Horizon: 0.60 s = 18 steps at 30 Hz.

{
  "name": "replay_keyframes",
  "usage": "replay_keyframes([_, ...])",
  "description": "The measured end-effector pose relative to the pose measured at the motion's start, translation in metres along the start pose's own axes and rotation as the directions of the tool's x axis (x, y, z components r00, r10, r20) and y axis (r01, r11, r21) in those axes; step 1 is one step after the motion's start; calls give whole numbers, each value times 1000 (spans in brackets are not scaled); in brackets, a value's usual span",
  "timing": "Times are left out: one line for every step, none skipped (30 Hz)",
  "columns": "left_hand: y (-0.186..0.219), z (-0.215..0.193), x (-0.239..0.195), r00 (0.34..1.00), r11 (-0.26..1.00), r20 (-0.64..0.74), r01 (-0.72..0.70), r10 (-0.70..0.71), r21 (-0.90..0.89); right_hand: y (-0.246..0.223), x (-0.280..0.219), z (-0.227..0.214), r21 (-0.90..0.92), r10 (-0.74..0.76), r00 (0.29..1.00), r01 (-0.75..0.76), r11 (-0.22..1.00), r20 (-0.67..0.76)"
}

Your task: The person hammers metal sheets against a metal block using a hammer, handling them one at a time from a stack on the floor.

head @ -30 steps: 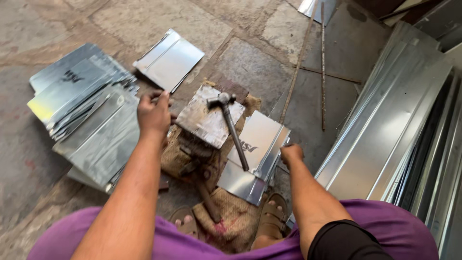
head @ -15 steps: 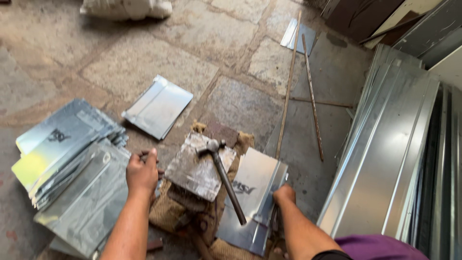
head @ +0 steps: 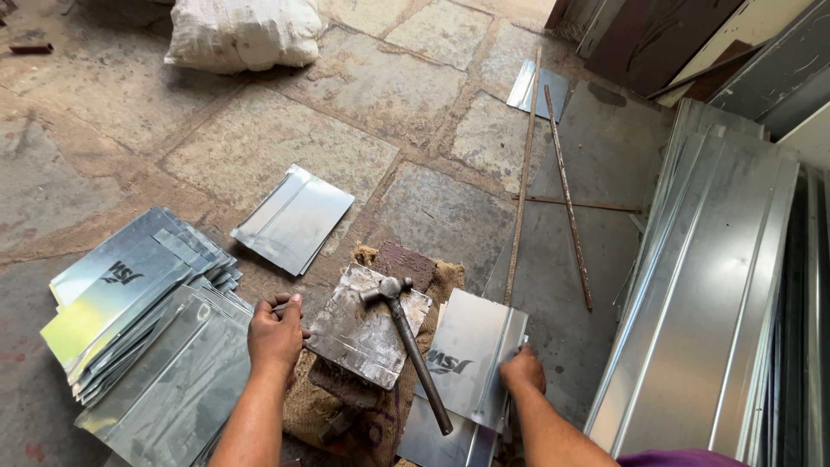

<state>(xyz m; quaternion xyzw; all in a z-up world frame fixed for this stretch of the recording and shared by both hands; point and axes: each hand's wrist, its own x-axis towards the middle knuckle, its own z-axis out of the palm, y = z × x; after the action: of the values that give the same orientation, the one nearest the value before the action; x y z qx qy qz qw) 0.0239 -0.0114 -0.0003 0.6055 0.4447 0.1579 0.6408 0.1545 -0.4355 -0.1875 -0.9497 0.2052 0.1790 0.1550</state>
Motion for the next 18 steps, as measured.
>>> replay_keyframes([0,-1,0,1000,1000,-2,1,-1,17,0,2,1,53,-32,998,36,998,-62])
replay_keyframes([1,-1,1,1000,999,-4,0,0,35,0,4,3,104,-60,990,73,992,-127])
replay_keyframes([0,0,1,1000,999,-6,-1,1,53,0,7,4,153,-83,978,113,982,-192])
replay_keyframes([0,0,2,1000,999,4,0,-1,38,-1,10,5,206,-79,972,126,970,-223])
replay_keyframes([-1,1,3,1000,1000,15,1,-2,23,-4,13,4,258,-74,965,141,956,-253])
replay_keyframes([-3,2,4,1000,1000,24,3,-3,6,-7,15,0,307,-68,957,158,938,-283])
replay_keyframes([-4,5,5,1000,1000,30,-4,5,-27,-8,15,-4,357,-34,963,132,925,-269])
replay_keyframes([-5,7,8,999,998,35,-12,14,-58,-11,15,-9,408,1,968,105,907,-252])
replay_keyframes([-6,11,10,999,996,39,-21,24,-90,-17,13,-17,457,34,972,78,886,-233])
replay_keyframes([-7,13,13,999,995,37,-26,30,-100,-25,9,-27,499,2,983,92,862,-185])
replay_keyframes([-7,16,15,999,993,35,-32,36,-109,-35,3,-40,539,-34,990,104,836,-138])
replay_keyframes([-6,21,17,999,992,32,-38,43,-123,-48,-3,-58,578,-74,993,117,808,-97])
replay_keyframes([-4,26,17,997,988,25,-71,75,-137,-61,-13,-77,470,-189,964,258,844,-189])
replay_keyframes([-2,31,15,994,983,16,-105,108,-153,-75,-24,-100,345,-309,912,391,853,-268])
replay_keyframes([1,36,13,990,976,7,-138,141,-169,-89,-36,-126,313,-338,901,415,854,-271])
replay_keyframes([4,39,9,986,973,24,-160,166,-163,-101,-51,-155,282,-363,892,433,856,-270])
replay_keyframes([10,44,4,981,971,41,-182,190,-158,-111,-66,-187,250,-387,882,452,857,-268])
replay_keyframes([16,47,-1,975,968,57,-203,213,-150,-121,-83,-216,219,-411,873,469,856,-263])
